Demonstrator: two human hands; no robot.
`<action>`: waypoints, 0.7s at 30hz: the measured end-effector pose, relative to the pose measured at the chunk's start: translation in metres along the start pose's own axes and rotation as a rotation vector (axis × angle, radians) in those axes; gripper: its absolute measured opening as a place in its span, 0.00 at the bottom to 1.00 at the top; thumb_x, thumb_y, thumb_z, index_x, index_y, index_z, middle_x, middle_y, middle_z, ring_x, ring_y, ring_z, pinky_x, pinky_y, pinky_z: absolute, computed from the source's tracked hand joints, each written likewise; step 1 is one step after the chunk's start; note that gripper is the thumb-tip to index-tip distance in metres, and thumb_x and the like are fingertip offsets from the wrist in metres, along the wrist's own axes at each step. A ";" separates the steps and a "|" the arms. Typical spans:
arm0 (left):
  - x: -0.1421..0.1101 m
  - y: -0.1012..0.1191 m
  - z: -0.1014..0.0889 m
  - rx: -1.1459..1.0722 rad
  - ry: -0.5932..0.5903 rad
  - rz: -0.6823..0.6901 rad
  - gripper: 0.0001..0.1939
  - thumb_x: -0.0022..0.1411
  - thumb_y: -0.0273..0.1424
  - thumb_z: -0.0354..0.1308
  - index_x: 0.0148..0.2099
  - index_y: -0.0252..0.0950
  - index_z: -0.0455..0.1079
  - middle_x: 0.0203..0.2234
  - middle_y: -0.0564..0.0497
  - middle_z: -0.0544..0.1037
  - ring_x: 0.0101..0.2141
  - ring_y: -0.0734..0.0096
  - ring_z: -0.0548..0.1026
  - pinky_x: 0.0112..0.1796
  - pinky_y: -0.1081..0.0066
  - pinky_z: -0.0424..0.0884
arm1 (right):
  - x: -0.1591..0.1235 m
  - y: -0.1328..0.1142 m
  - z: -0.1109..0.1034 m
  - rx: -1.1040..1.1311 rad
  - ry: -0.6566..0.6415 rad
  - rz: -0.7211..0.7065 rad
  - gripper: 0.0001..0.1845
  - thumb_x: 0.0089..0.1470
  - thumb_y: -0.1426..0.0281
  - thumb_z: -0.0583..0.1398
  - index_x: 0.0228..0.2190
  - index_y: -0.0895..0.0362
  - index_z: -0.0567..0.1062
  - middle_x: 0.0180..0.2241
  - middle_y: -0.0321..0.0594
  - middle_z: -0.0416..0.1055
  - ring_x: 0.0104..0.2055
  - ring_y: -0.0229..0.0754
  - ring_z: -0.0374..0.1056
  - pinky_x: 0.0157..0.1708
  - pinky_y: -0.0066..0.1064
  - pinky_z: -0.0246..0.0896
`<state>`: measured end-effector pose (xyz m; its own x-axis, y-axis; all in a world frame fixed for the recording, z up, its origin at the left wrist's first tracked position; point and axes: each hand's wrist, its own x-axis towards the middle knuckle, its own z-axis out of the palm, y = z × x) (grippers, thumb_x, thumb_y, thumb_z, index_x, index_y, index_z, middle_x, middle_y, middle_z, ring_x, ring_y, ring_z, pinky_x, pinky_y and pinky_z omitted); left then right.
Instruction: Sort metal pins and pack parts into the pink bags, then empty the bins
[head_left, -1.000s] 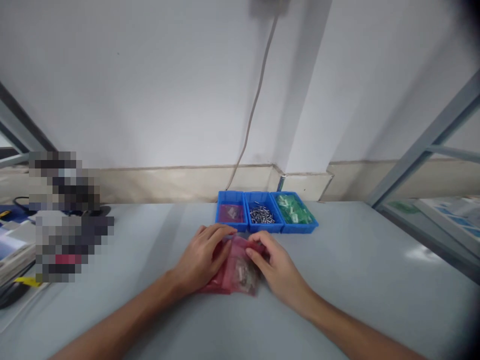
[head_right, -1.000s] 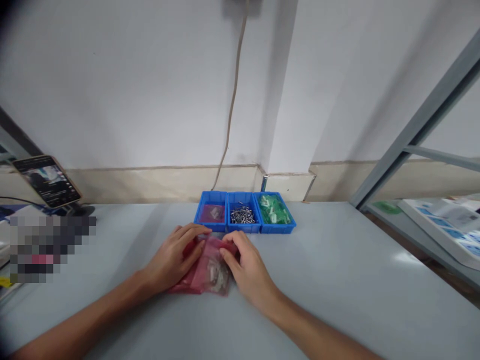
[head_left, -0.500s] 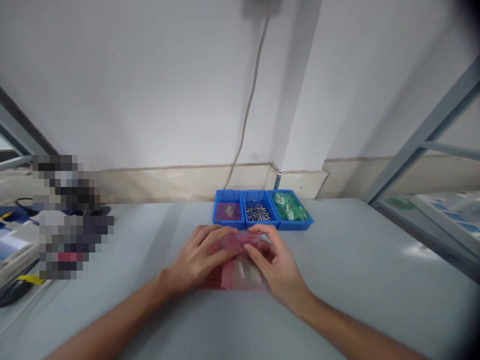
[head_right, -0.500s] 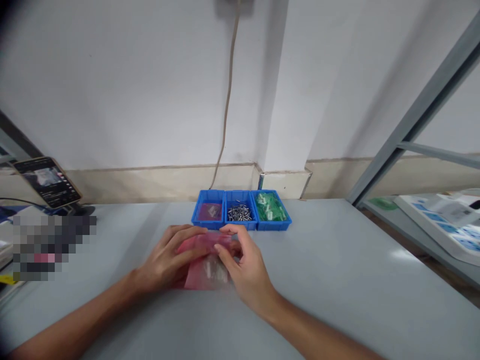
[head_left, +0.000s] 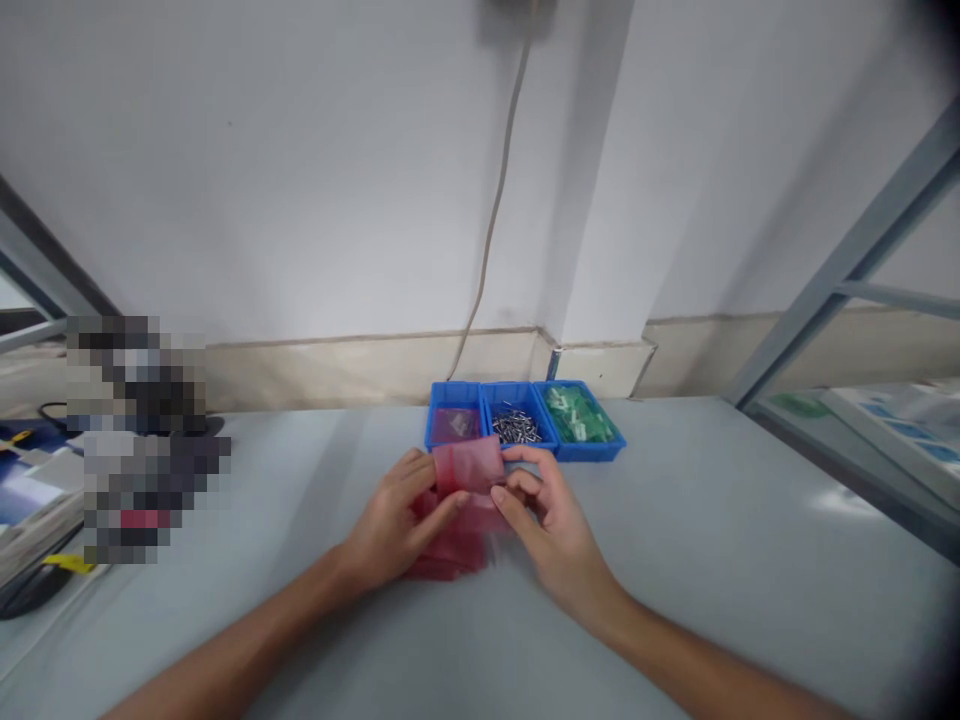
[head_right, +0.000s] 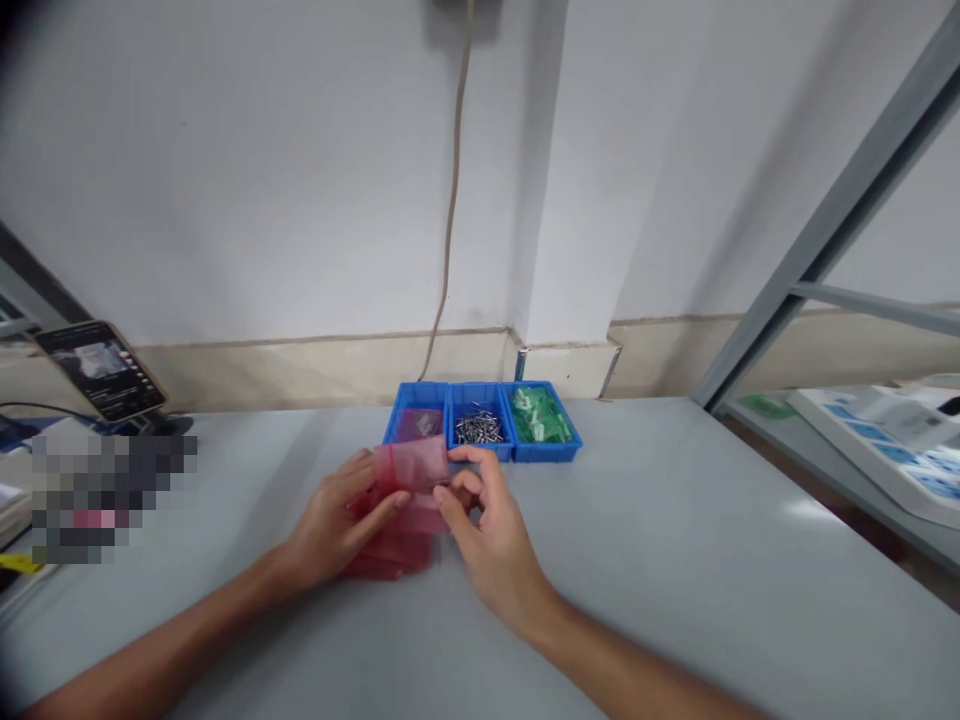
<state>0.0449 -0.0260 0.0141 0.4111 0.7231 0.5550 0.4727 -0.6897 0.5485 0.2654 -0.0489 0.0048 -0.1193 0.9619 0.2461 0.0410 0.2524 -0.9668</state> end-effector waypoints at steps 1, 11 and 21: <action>-0.001 -0.001 0.001 -0.002 0.000 0.022 0.08 0.76 0.35 0.58 0.47 0.38 0.76 0.42 0.45 0.79 0.44 0.61 0.76 0.47 0.61 0.75 | 0.001 0.001 0.000 0.027 0.005 0.015 0.17 0.68 0.55 0.61 0.53 0.48 0.66 0.28 0.30 0.62 0.31 0.42 0.63 0.33 0.33 0.61; -0.003 -0.001 -0.007 0.135 -0.049 0.222 0.10 0.75 0.30 0.56 0.44 0.38 0.78 0.64 0.45 0.72 0.67 0.46 0.61 0.64 0.44 0.64 | 0.007 -0.003 -0.010 -0.020 0.109 0.003 0.15 0.70 0.56 0.57 0.38 0.51 0.79 0.39 0.39 0.75 0.39 0.47 0.68 0.39 0.35 0.62; -0.008 -0.009 0.004 0.124 -0.042 0.236 0.28 0.74 0.18 0.46 0.71 0.40 0.62 0.54 0.42 0.78 0.58 0.57 0.71 0.59 0.53 0.72 | 0.009 -0.001 -0.011 -0.076 0.048 -0.007 0.17 0.69 0.56 0.57 0.52 0.46 0.79 0.50 0.40 0.75 0.46 0.49 0.69 0.51 0.40 0.64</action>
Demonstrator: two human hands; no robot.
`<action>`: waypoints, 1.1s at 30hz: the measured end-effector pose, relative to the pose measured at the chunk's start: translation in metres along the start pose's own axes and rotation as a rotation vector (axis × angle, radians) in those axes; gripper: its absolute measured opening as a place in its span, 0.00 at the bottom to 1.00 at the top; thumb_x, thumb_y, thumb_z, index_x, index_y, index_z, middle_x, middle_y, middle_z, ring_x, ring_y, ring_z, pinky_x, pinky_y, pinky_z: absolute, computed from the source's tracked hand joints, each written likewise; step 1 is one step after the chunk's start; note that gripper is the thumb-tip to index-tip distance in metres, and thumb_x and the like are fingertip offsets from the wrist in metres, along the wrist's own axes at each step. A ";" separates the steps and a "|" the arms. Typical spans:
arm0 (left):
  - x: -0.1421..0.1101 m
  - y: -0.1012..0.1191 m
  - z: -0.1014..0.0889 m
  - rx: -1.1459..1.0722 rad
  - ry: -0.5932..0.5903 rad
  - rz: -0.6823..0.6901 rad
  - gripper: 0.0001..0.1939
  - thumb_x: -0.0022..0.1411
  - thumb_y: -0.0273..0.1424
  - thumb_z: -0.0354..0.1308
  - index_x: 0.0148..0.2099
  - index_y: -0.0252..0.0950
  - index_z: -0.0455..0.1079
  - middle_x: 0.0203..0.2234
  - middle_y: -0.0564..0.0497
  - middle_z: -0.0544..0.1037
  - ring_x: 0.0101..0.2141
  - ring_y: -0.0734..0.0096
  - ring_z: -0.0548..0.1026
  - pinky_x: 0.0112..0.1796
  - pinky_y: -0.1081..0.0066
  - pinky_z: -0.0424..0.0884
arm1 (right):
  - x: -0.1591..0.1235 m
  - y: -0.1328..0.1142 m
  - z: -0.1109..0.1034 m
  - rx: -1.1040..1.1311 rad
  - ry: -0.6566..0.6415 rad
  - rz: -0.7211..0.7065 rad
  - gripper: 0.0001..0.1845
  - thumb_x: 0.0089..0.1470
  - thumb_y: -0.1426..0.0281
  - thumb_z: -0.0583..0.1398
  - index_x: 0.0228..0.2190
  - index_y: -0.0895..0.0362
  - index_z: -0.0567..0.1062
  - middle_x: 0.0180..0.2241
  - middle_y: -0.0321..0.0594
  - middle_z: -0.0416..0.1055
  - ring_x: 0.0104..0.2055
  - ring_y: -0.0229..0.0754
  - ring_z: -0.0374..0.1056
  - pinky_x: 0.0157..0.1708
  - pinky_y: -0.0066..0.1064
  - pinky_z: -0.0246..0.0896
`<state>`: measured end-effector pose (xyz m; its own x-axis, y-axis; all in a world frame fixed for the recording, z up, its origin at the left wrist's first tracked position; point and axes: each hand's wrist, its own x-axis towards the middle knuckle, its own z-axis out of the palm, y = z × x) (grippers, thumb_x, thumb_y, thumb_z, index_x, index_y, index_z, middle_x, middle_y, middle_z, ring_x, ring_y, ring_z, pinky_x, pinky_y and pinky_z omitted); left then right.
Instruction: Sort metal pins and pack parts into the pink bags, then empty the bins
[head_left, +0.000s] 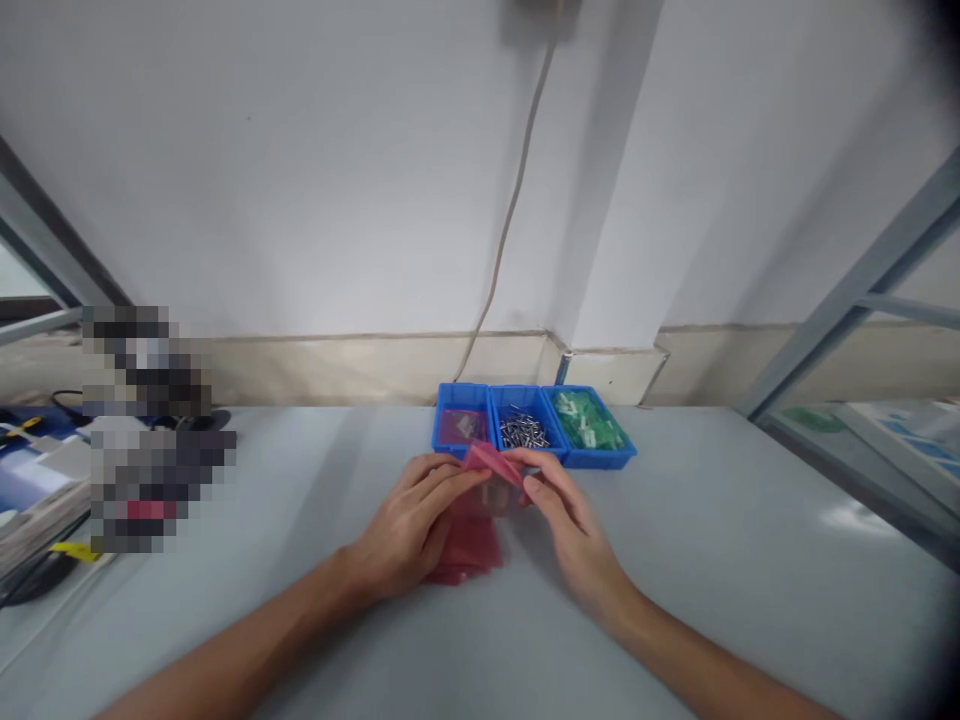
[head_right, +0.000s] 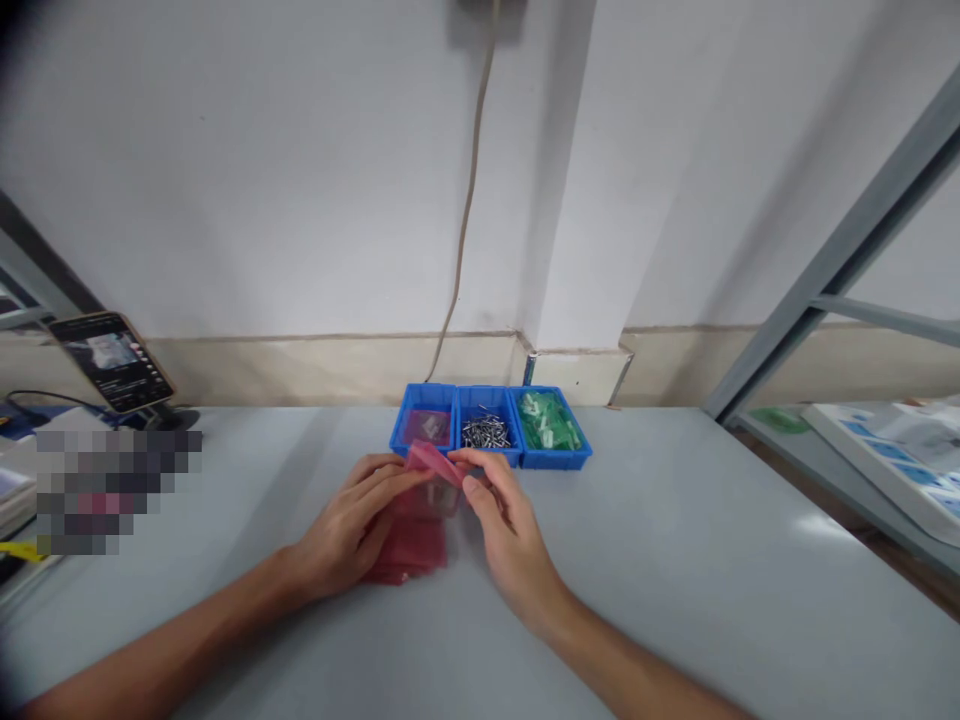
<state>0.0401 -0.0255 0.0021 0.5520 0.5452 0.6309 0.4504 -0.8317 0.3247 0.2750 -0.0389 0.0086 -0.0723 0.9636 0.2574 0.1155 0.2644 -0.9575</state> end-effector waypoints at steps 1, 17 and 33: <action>0.000 -0.001 0.001 -0.008 0.003 0.007 0.30 0.74 0.18 0.45 0.72 0.41 0.61 0.55 0.43 0.78 0.57 0.57 0.71 0.59 0.53 0.73 | 0.000 0.000 0.001 0.026 -0.013 0.024 0.17 0.69 0.55 0.57 0.52 0.46 0.78 0.49 0.40 0.76 0.47 0.49 0.70 0.52 0.41 0.65; 0.003 -0.004 0.009 -0.350 0.054 -0.397 0.13 0.71 0.24 0.58 0.53 0.42 0.78 0.44 0.50 0.82 0.44 0.66 0.79 0.48 0.68 0.72 | 0.000 0.010 0.004 0.083 -0.039 0.044 0.12 0.70 0.59 0.56 0.50 0.48 0.71 0.33 0.35 0.70 0.35 0.45 0.67 0.38 0.36 0.65; 0.006 0.002 0.004 -0.238 0.077 -0.261 0.10 0.75 0.35 0.59 0.44 0.38 0.81 0.55 0.42 0.71 0.49 0.61 0.73 0.51 0.61 0.72 | -0.001 0.008 0.001 -0.120 -0.032 -0.043 0.13 0.69 0.55 0.59 0.41 0.51 0.77 0.39 0.40 0.70 0.40 0.46 0.67 0.40 0.35 0.63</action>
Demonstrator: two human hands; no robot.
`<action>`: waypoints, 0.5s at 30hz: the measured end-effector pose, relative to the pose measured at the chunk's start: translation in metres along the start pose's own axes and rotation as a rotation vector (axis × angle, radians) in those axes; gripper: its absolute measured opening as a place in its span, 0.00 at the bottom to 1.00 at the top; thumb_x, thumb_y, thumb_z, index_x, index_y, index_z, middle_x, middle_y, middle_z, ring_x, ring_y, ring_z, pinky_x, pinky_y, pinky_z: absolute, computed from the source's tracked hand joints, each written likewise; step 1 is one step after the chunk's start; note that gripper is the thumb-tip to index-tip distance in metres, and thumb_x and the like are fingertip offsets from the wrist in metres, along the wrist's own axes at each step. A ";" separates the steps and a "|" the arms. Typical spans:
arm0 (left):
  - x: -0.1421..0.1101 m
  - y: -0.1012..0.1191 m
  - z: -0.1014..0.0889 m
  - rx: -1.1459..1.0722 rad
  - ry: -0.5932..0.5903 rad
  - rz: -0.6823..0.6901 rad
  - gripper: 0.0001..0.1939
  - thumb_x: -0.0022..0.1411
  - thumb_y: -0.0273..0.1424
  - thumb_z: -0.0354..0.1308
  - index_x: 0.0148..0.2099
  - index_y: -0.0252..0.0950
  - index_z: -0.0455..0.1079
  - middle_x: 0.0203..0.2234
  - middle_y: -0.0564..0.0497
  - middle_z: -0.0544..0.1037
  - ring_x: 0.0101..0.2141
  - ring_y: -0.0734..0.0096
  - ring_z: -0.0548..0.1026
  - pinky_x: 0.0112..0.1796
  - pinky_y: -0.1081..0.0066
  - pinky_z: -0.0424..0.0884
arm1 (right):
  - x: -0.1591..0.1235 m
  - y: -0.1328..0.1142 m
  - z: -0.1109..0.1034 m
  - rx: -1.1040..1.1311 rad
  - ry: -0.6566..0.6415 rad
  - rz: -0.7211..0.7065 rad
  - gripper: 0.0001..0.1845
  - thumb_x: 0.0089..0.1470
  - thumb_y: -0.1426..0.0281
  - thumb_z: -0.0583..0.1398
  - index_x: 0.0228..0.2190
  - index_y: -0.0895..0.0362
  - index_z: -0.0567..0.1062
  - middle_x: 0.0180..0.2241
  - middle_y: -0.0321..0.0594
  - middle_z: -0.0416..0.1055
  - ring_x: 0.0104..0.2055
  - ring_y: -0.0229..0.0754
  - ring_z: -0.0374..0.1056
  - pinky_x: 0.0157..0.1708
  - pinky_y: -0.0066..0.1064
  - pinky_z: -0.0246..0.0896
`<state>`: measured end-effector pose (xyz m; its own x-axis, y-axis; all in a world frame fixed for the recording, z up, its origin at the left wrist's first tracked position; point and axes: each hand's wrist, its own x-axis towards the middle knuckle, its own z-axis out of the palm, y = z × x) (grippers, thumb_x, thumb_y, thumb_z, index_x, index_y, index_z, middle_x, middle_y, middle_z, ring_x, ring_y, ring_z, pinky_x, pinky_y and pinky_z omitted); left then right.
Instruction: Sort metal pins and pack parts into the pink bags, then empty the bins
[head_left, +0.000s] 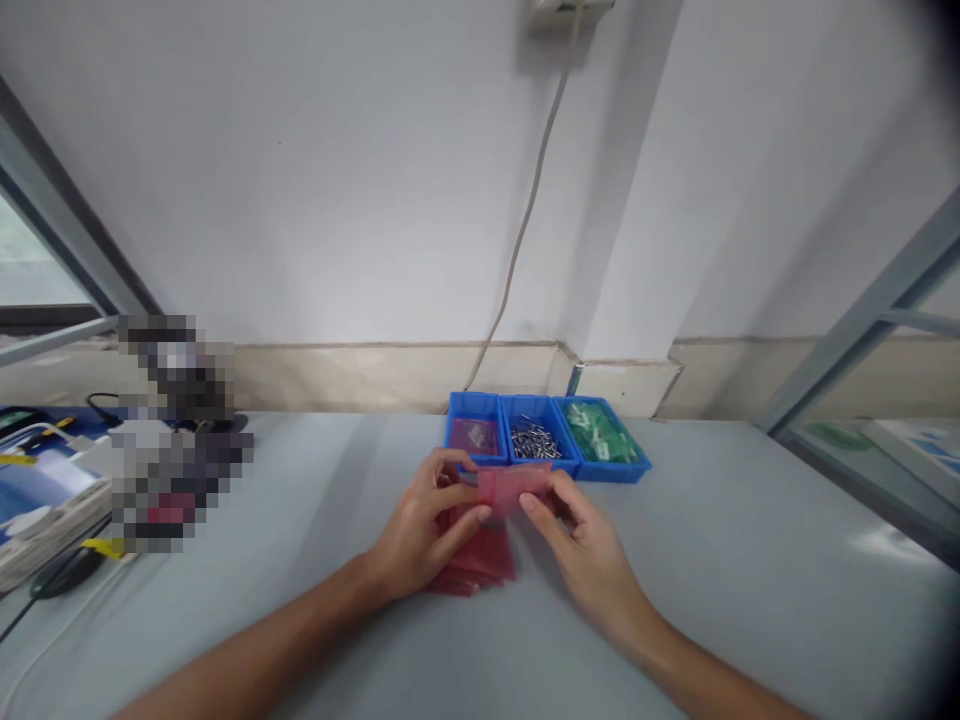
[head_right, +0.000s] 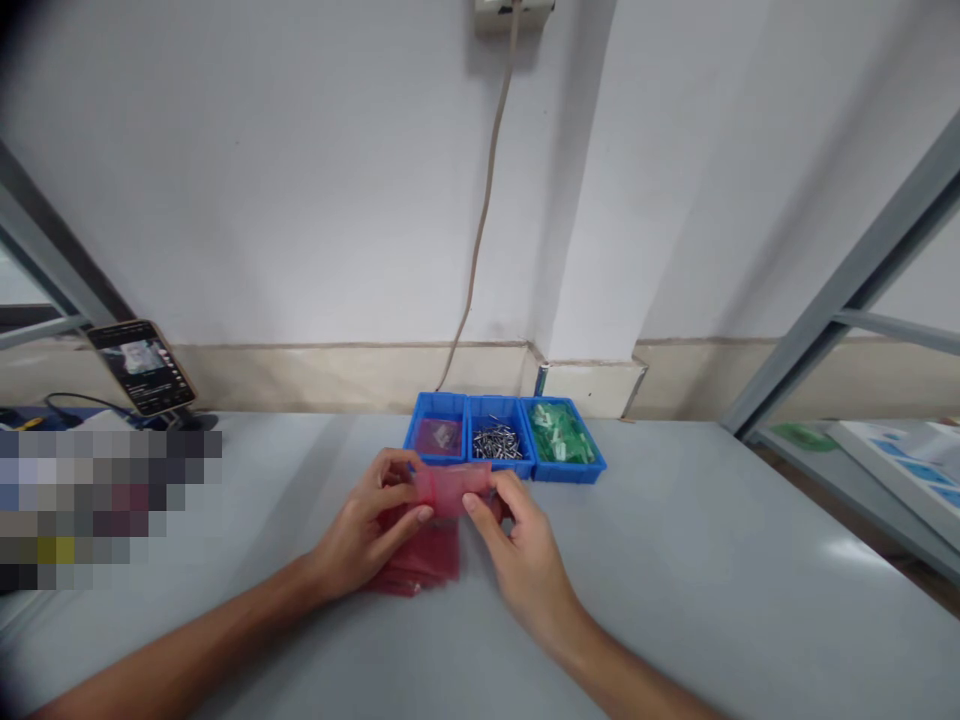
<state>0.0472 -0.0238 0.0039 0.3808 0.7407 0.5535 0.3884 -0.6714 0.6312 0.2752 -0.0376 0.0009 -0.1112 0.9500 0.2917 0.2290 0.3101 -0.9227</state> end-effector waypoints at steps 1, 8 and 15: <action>0.000 0.000 -0.001 0.015 -0.003 0.025 0.10 0.75 0.34 0.59 0.45 0.38 0.81 0.60 0.42 0.68 0.52 0.60 0.73 0.53 0.60 0.72 | 0.001 0.001 0.000 0.038 0.005 0.018 0.13 0.68 0.55 0.60 0.43 0.50 0.76 0.36 0.38 0.70 0.38 0.45 0.66 0.39 0.35 0.62; 0.001 0.004 -0.007 0.128 -0.040 0.204 0.10 0.74 0.31 0.59 0.42 0.37 0.81 0.70 0.44 0.64 0.66 0.50 0.63 0.64 0.50 0.65 | 0.001 0.004 0.002 0.215 0.050 0.096 0.19 0.63 0.55 0.66 0.51 0.48 0.71 0.29 0.30 0.64 0.31 0.42 0.61 0.34 0.32 0.59; 0.002 0.003 -0.007 0.080 -0.086 0.229 0.13 0.77 0.28 0.50 0.49 0.36 0.78 0.53 0.44 0.82 0.58 0.57 0.73 0.63 0.52 0.64 | 0.001 -0.002 -0.003 0.147 0.038 0.141 0.14 0.68 0.59 0.56 0.37 0.52 0.77 0.37 0.39 0.74 0.35 0.43 0.64 0.36 0.34 0.59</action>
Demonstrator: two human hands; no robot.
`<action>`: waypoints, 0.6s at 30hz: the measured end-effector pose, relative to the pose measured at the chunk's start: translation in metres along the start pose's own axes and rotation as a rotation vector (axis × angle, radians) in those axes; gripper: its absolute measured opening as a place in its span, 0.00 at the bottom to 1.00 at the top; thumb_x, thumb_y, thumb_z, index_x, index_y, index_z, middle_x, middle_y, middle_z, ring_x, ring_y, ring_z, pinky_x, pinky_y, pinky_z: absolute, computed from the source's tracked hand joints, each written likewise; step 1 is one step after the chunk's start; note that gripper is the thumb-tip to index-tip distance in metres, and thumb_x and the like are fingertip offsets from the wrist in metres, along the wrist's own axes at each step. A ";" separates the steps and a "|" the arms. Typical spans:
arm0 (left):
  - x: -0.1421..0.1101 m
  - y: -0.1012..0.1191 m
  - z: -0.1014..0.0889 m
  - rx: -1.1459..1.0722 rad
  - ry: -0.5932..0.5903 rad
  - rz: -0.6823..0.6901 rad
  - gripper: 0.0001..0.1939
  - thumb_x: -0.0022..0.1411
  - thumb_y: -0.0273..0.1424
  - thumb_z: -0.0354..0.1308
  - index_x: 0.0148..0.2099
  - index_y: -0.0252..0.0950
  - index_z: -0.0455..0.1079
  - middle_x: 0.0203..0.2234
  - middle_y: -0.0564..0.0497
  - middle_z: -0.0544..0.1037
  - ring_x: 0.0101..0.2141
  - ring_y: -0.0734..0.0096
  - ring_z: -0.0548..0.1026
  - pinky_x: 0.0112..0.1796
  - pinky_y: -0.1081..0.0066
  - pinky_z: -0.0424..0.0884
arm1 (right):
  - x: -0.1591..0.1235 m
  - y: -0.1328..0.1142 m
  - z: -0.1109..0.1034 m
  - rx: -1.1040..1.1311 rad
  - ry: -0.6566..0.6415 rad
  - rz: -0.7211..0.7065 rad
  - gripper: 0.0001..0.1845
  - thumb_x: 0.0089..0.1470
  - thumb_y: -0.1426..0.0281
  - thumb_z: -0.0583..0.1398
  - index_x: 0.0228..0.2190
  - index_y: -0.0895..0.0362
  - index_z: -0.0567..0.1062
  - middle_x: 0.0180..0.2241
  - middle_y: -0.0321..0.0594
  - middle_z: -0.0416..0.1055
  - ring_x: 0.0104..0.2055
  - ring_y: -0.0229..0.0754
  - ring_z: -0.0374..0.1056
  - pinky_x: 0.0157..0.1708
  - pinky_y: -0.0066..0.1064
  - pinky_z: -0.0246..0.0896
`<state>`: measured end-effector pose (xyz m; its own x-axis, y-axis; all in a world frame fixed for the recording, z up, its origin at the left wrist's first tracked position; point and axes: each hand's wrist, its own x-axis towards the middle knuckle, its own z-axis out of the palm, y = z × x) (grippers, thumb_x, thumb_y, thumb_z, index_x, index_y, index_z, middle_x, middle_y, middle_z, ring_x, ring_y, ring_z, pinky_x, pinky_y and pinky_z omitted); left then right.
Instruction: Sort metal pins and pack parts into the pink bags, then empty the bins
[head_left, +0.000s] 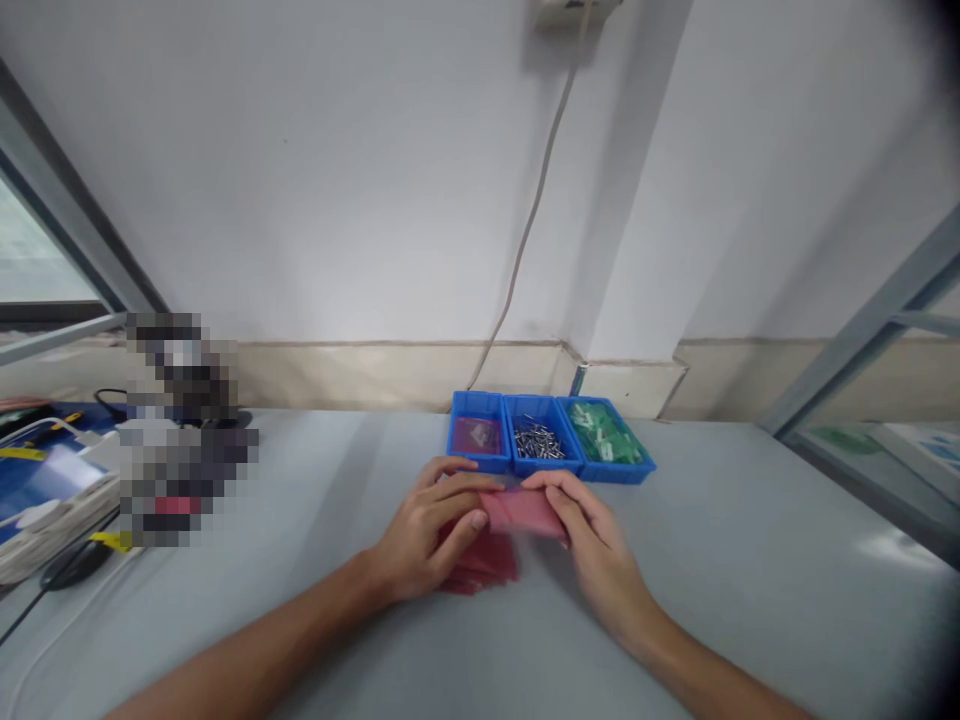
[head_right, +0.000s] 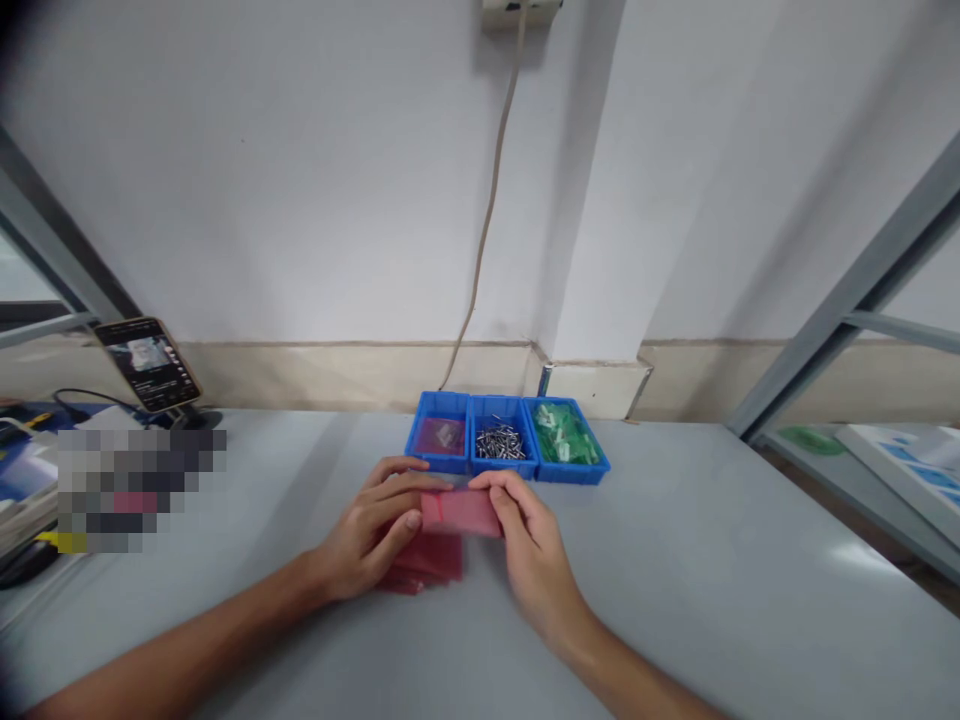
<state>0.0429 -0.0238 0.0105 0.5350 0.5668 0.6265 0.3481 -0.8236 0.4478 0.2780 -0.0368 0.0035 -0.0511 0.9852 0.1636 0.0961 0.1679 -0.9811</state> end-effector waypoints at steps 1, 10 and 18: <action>-0.001 -0.001 0.001 -0.008 -0.008 -0.012 0.14 0.77 0.27 0.50 0.53 0.37 0.77 0.51 0.45 0.83 0.55 0.58 0.74 0.62 0.52 0.65 | 0.000 0.000 0.000 0.017 -0.009 0.007 0.14 0.68 0.61 0.55 0.35 0.53 0.76 0.35 0.38 0.73 0.32 0.43 0.62 0.34 0.33 0.58; -0.009 -0.007 0.010 -0.051 0.015 -0.114 0.30 0.71 0.19 0.49 0.70 0.45 0.66 0.52 0.46 0.80 0.55 0.60 0.71 0.57 0.58 0.72 | 0.002 0.002 0.001 -0.083 0.045 -0.202 0.14 0.67 0.56 0.61 0.36 0.52 0.78 0.37 0.39 0.67 0.40 0.45 0.65 0.39 0.33 0.61; -0.006 -0.007 0.017 -0.199 0.029 -0.348 0.24 0.69 0.21 0.60 0.62 0.48 0.74 0.51 0.50 0.81 0.50 0.63 0.78 0.56 0.61 0.72 | -0.007 -0.004 0.005 0.135 -0.004 -0.078 0.18 0.66 0.55 0.63 0.52 0.48 0.69 0.29 0.32 0.67 0.27 0.40 0.60 0.27 0.31 0.58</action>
<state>0.0505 -0.0223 -0.0077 0.3885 0.8137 0.4324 0.3470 -0.5639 0.7494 0.2730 -0.0444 0.0056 -0.0573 0.9691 0.2399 -0.0431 0.2376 -0.9704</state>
